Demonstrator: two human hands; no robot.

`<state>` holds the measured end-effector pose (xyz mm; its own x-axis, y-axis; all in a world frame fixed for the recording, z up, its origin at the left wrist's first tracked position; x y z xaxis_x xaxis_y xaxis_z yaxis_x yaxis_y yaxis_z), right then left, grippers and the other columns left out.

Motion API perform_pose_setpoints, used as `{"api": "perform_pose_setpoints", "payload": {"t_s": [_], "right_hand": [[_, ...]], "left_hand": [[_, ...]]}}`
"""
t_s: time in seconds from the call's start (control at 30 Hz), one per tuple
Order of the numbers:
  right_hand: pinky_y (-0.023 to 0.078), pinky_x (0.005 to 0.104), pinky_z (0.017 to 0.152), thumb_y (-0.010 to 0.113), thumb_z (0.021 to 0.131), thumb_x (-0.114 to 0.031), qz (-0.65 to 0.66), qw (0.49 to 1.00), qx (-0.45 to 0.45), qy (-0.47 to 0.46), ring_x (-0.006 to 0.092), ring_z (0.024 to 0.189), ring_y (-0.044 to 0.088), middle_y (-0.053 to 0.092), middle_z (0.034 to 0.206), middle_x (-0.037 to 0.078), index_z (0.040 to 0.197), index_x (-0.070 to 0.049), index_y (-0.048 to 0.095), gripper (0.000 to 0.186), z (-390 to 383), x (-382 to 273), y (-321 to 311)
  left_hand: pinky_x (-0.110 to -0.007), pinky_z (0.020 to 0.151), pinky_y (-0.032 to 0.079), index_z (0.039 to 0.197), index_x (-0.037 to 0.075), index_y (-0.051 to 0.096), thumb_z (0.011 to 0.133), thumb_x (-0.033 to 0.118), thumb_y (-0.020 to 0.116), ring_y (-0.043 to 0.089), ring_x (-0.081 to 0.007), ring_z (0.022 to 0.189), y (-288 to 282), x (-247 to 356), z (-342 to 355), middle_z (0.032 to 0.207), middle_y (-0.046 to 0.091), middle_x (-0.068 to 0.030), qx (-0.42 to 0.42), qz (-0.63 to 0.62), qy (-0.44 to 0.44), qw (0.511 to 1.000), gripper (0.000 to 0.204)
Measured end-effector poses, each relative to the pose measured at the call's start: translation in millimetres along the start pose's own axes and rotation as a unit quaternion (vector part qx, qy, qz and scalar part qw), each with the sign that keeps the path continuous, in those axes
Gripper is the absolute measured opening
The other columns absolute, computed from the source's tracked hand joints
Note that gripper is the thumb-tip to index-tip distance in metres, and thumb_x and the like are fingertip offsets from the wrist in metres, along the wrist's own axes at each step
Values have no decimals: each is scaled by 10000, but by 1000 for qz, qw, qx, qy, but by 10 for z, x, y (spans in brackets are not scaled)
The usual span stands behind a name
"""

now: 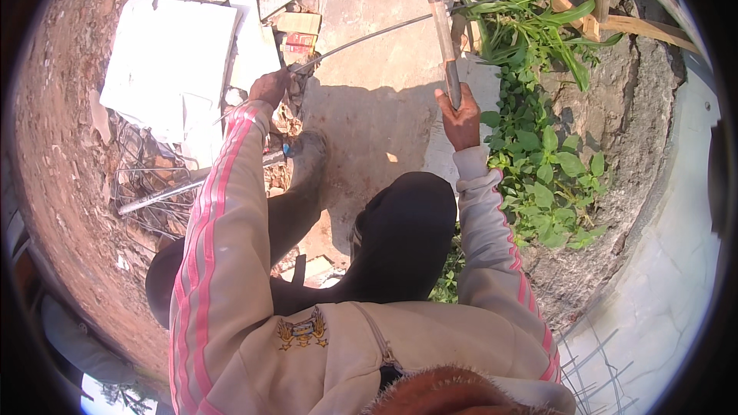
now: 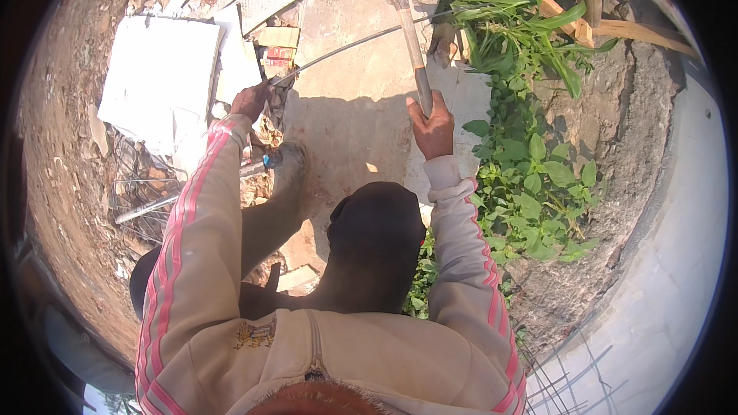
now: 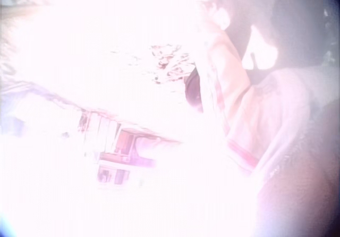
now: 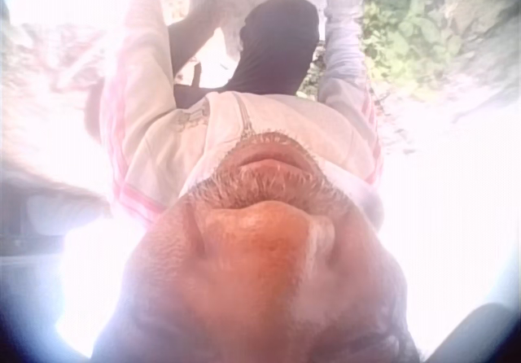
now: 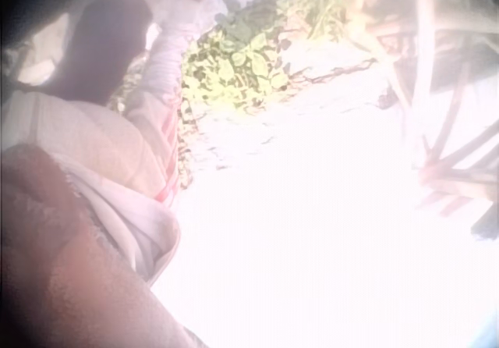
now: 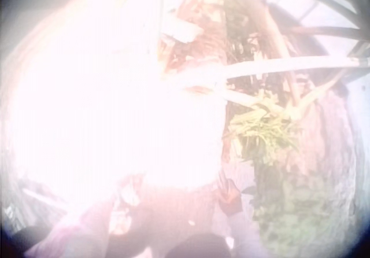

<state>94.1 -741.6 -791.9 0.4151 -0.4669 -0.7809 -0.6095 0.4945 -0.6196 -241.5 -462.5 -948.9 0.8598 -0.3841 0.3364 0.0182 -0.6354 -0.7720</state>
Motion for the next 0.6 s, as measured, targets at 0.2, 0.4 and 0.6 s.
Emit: {"api": "perform_pose_setpoints", "payload": {"t_s": [0.2,0.4,0.6], "right_hand": [[391,274,452,671,969,-184,270,920,227,-170,127,474,469,521,613,16,831,-56,557,220,410,-1413,-813],[511,383,605,700,896,-189,-61,995,39,67,216,569,568,578,669,85,929,24,627,227,-155,635,295],[485,307,681,731,911,-223,124,990,46,50,145,691,540,579,732,31,968,17,649,259,116,112,-103]], "left_hand": [[-462,881,495,1301,159,608,990,478,471,659,-370,1042,-32,22,11,1101,703,-186,-8,-22,11,1000,466],[-465,839,506,1325,191,594,993,455,471,677,-379,974,53,-40,25,1000,720,-174,6,-19,23,1000,441],[-453,765,512,1336,183,607,1007,405,466,681,-386,913,80,-45,32,966,715,-187,-19,52,52,997,421]]}}
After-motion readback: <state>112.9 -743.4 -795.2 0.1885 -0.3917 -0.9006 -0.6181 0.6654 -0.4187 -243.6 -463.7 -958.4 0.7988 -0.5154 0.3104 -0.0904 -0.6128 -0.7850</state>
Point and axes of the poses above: each hand's wrist, its own z-axis towards the middle knuckle, its own y-axis out of the palm, x = y × z, the point moved 6 cm from there along z, towards the middle knuckle
